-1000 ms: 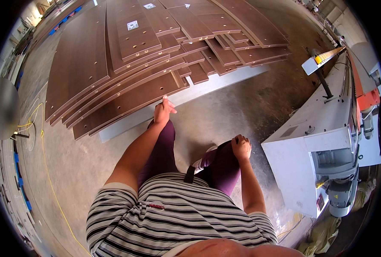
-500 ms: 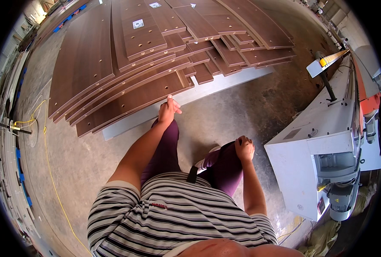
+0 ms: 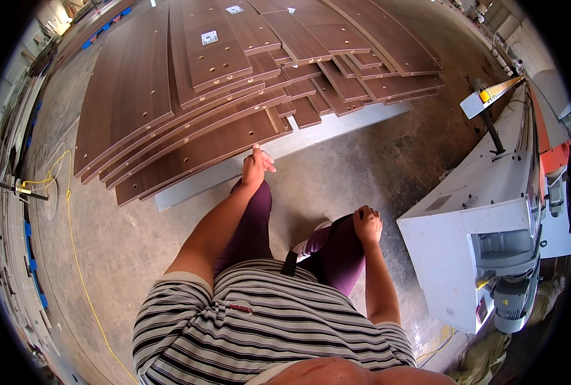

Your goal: The person picks up wood panels from a stack, places them into an edge-banding machine, and then organizes the processed panels into a new stack on the floor.

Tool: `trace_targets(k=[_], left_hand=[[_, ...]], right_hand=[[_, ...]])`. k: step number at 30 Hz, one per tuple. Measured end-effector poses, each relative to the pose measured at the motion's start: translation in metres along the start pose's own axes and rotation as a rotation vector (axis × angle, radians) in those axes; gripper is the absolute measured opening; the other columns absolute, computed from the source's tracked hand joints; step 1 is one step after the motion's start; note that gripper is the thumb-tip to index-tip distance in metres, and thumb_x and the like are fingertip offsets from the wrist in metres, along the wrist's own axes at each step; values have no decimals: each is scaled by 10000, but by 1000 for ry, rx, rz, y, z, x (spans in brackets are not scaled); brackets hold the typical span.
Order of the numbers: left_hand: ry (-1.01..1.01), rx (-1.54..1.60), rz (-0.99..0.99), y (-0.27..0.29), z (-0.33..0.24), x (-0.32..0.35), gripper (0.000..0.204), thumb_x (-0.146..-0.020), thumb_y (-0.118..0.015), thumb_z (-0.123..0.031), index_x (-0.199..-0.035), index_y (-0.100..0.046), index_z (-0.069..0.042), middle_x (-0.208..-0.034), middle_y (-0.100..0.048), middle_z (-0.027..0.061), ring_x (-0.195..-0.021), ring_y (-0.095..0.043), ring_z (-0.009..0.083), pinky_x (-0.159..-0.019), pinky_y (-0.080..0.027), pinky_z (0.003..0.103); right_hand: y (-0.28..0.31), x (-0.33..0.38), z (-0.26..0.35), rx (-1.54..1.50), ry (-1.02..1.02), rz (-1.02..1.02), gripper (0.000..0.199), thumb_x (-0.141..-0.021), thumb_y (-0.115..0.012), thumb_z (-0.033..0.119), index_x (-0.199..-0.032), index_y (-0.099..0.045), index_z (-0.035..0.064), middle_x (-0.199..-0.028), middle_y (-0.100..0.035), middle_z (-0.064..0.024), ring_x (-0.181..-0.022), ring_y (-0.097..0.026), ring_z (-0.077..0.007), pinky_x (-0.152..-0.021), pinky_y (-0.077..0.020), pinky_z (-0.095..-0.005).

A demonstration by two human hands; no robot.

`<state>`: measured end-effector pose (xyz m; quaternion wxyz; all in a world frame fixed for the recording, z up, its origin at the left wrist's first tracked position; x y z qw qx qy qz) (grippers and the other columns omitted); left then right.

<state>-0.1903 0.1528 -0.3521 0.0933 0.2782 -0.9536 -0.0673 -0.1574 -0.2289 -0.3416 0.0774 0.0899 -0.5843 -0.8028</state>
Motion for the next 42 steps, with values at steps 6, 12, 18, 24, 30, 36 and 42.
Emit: trace_targets(k=[6, 12, 18, 24, 30, 36, 42], left_hand=[[-15, 2, 8, 5, -1, 4, 764, -981, -144, -503, -724, -651, 8, -592, -660, 133, -593, -599, 208, -677, -474, 322], [-19, 164, 26, -10, -4, 2, 681, -993, -205, -451, -709, -635, -6, -600, -643, 107, -585, -595, 206, -635, -487, 325], [5, 418, 78, -7, 34, -6, 638, -991, -321, -534, -682, -558, -29, -581, -555, 81, -511, -559, 194, -541, -504, 344], [-253, 348, 751, -48, -144, 114, 381, -1014, -399, -256, -952, -644, 30, -854, -682, 129, -828, -651, 192, -798, -495, 315], [-546, 820, 1583, -21, -314, 210, 439, -974, -503, -308, -1137, -604, 86, -1156, -529, 192, -1070, -530, 276, -919, -430, 387], [-597, 859, 1322, 1, -371, 261, 347, -952, -549, -321, -908, -615, 17, -843, -557, 142, -747, -530, 229, -665, -413, 342], [-442, 853, 1323, 13, -364, 269, 326, -914, -615, -336, -919, -601, -11, -862, -540, 95, -786, -476, 188, -697, -344, 301]], right_hand=[[-2, -1, 2, 1, -24, 59, 211, -836, -593, 308, -857, -643, 104, -920, -669, -99, -959, -595, -313, -844, -467, -443], [-5, 4, -5, -16, -23, 28, 214, -838, -589, 292, -868, -652, 90, -925, -675, -122, -935, -612, -331, -826, -484, -458], [-21, -4, -13, 54, -42, 32, 256, -833, -566, 313, -903, -664, 88, -974, -676, -164, -957, -630, -368, -838, -510, -481], [-5, -3, 3, -2, -76, 63, 255, -825, -549, 291, -898, -665, 76, -978, -678, -116, -1007, -604, -302, -878, -470, -442], [-6, 8, -9, -14, -103, 23, 253, -833, -549, 306, -875, -664, 85, -944, -679, -130, -984, -610, -323, -872, -478, -448], [-8, 6, -6, -17, -83, -2, 242, -831, -557, 305, -862, -659, 88, -933, -682, -120, -981, -613, -319, -865, -483, -444], [-10, 6, -11, -36, -78, 11, 237, -829, -558, 305, -878, -653, 93, -945, -681, -111, -987, -609, -311, -876, -476, -441]])
Point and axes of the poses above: each hand's wrist, its own x-axis away from the middle knuckle, its own y-axis out of the back of the hand, z = x × y, the point moved 1 cm from there along -x, towards the middle knuckle
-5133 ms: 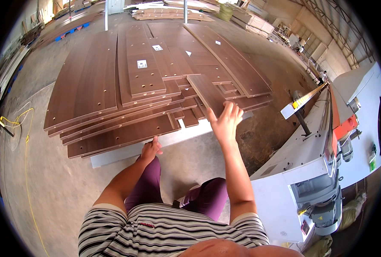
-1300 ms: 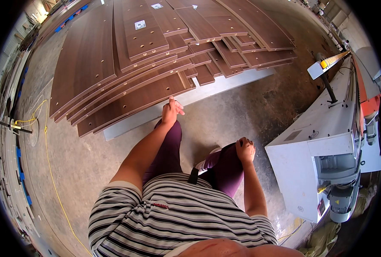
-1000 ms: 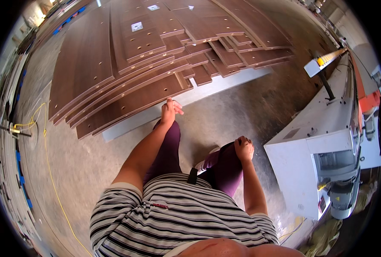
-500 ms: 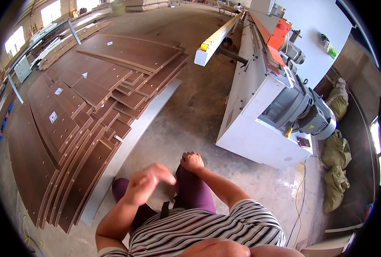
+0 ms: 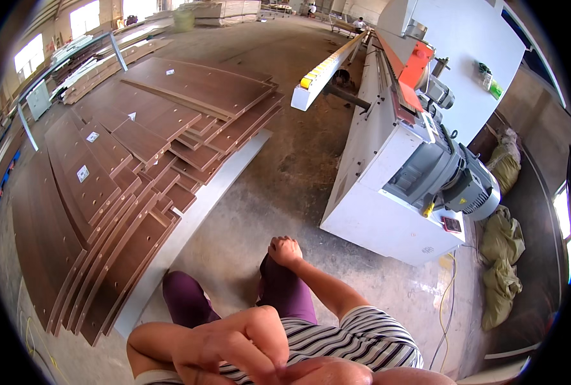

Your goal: The person picks up wood panels from a stack, places them into an edge-banding machine, and then organizes the processed panels into a new stack on the floor.

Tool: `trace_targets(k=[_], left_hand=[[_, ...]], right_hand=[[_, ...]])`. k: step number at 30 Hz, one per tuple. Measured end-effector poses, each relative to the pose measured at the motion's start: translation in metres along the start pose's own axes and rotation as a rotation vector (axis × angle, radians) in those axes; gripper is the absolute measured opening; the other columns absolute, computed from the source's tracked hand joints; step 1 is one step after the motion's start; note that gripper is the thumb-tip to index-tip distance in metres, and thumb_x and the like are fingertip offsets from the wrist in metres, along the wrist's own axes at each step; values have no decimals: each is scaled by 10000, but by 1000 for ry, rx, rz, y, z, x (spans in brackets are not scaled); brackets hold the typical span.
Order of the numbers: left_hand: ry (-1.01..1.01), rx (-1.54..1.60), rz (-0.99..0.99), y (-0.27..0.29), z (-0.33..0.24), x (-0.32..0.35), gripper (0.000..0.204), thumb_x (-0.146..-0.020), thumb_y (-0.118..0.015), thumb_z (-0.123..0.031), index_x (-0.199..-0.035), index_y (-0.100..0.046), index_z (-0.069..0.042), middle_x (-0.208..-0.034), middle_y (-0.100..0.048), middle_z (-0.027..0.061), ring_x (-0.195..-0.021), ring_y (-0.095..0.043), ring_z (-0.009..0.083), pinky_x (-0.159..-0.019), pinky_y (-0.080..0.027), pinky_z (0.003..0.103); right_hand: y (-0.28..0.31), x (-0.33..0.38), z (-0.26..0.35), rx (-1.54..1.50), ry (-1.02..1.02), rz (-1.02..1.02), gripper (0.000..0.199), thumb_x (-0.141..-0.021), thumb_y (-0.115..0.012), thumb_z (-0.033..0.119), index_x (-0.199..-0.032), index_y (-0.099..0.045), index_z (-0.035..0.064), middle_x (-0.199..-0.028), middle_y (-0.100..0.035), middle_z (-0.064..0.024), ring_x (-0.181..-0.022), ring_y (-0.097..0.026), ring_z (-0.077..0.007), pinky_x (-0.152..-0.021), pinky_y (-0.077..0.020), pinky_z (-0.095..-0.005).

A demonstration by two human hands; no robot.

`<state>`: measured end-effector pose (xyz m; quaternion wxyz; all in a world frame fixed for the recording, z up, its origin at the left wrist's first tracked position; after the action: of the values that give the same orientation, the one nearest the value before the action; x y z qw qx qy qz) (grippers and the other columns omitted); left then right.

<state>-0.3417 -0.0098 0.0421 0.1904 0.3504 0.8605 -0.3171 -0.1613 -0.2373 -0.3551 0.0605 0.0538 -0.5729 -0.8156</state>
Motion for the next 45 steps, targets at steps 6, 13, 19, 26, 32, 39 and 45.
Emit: trace_targets(k=[6, 13, 19, 26, 32, 39, 45], left_hand=[[-86, -80, 201, 15, 4, -2, 290, -891, -664, -307, -926, -602, -26, -867, -548, 71, -762, -481, 186, -667, -354, 315], [-85, 27, 192, 19, 2, 6, 272, -889, -670, -286, -781, -589, -50, -815, -557, 74, -706, -479, 188, -636, -370, 337], [-408, -50, 25, 22, 2, 11, 362, -948, -548, -360, -1026, -573, -7, -892, -575, 144, -722, -560, 250, -688, -464, 371], [-627, -63, -481, -47, -58, 1, 210, -935, -548, -256, -1030, -597, -75, -866, -636, 34, -658, -521, 142, -652, -430, 319], [-506, -132, -171, -41, -104, 50, 188, -895, -547, -42, -918, -713, -127, -894, -680, -94, -690, -485, 50, -591, -367, 244], [-1042, 154, -71, -36, -53, 1, 161, -860, -595, 3, -795, -636, -139, -710, -563, -3, -529, -410, 106, -479, -318, 251], [-366, 37, -6, -23, -53, 0, 269, -891, -584, -55, -648, -509, -142, -634, -489, -2, -386, -328, 115, -436, -306, 278]], right_hand=[[6, 1, 6, -4, 1, -12, 229, -818, -566, 307, -872, -654, 102, -953, -681, -94, -1004, -602, -310, -881, -473, -443], [10, 3, 6, 20, -5, 27, 268, -837, -545, 319, -920, -666, 94, -1011, -673, -101, -1042, -592, -310, -898, -463, -458], [7, 0, 8, 23, 17, 26, 244, -831, -564, 313, -905, -659, 101, -978, -676, -91, -1018, -602, -295, -883, -466, -445], [1, -2, 6, -6, 50, 6, 229, -825, -581, 307, -854, -655, 92, -938, -673, -106, -962, -609, -313, -859, -475, -445], [7, 2, 5, -9, 26, 34, 237, -826, -570, 305, -898, -662, 99, -962, -673, -106, -982, -610, -309, -867, -471, -448], [-1, -1, 2, 69, 23, 31, 281, -843, -548, 341, -923, -665, 98, -994, -673, -121, -989, -614, -327, -868, -483, -462], [5, -2, 9, 8, -8, 40, 274, -844, -540, 336, -919, -667, 105, -991, -678, -98, -1021, -597, -314, -897, -470, -447]])
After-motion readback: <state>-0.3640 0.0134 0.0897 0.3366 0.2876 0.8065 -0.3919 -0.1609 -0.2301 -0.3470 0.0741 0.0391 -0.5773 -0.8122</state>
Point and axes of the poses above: each hand's wrist, its own x-axis away from the middle knuckle, its own y-axis out of the back of the hand, z = x × y, the point moved 1 cm from there along -x, towards the middle knuckle
